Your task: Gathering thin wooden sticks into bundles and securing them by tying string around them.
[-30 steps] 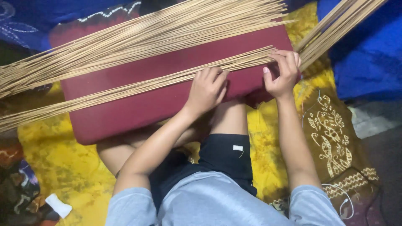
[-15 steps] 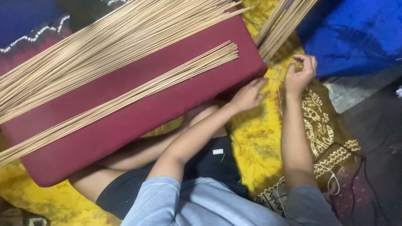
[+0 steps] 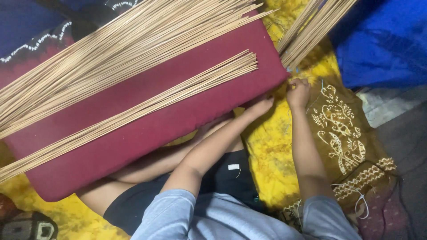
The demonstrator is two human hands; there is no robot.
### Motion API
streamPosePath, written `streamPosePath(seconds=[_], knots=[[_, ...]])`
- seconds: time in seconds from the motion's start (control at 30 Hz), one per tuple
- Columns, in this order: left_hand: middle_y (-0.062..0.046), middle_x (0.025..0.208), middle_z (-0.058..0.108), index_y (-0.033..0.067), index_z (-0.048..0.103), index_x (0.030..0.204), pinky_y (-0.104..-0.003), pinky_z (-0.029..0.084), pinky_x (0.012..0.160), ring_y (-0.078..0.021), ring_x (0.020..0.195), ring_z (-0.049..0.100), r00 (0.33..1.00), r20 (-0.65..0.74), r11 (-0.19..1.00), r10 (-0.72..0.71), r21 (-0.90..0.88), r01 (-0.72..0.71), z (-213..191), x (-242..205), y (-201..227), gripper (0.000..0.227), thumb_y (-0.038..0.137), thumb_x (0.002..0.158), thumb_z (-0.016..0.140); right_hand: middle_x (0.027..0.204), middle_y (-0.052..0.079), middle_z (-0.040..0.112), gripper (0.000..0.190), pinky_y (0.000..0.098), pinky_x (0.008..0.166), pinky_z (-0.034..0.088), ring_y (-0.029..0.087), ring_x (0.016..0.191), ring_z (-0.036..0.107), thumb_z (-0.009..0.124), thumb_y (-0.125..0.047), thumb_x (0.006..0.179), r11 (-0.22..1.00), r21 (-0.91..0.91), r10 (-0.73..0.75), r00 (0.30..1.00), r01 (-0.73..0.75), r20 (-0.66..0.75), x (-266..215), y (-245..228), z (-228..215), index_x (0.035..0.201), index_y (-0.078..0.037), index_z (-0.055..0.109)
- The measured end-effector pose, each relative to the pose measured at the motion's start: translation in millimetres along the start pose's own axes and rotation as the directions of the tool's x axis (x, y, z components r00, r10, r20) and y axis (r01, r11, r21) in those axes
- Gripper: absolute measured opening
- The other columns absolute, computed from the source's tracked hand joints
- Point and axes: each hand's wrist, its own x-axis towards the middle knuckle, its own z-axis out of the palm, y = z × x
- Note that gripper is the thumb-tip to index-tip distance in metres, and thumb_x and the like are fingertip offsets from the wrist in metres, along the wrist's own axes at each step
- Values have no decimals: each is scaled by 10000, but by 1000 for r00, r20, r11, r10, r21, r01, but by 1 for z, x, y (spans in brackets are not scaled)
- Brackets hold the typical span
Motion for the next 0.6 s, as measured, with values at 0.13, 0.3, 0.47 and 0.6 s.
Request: streamPosePath(seconds=[0.13, 0.3, 0.47, 0.6], knots=[[-236, 1027, 742, 60, 747, 1046, -630, 409, 1104, -395, 1079, 717, 987, -41, 983, -158, -101, 154, 7, 10, 10, 403, 395, 1014, 526, 922, 42, 606, 103, 439, 928, 503, 321, 983, 626, 801, -149, 873, 1000, 13, 8, 1000, -8, -5, 0, 23, 18, 942, -150, 725], [-183, 1111, 749, 87, 776, 1007, -570, 261, 1243, -319, 1215, 660, 914, 140, 797, -381, -451, 402, -55, 39, -7, 461, 494, 940, 571, 932, 117, 622, 75, 499, 942, 503, 392, 1011, 629, 640, -89, 969, 999, -36, 33, 998, -31, 50, -3, 27, 24, 949, -122, 704], [-202, 1215, 739, 89, 776, 1135, -527, 302, 1237, -328, 1292, 629, 894, 371, 836, -253, -381, 395, -47, 7, -29, 477, 459, 1038, 491, 871, 48, 685, 106, 466, 896, 543, 347, 978, 682, 622, -180, 932, 981, -32, 194, 979, -192, 58, -7, 48, 14, 910, -205, 723], [-212, 1286, 708, -6, 671, 1298, -486, 272, 1264, -355, 1313, 612, 650, 724, 414, -231, -531, 739, -122, 27, -59, 636, 533, 995, 524, 729, -33, 706, 88, 370, 744, 558, 252, 804, 721, 682, -195, 845, 947, 91, 319, 939, -309, -128, -8, 41, -36, 854, -262, 739]])
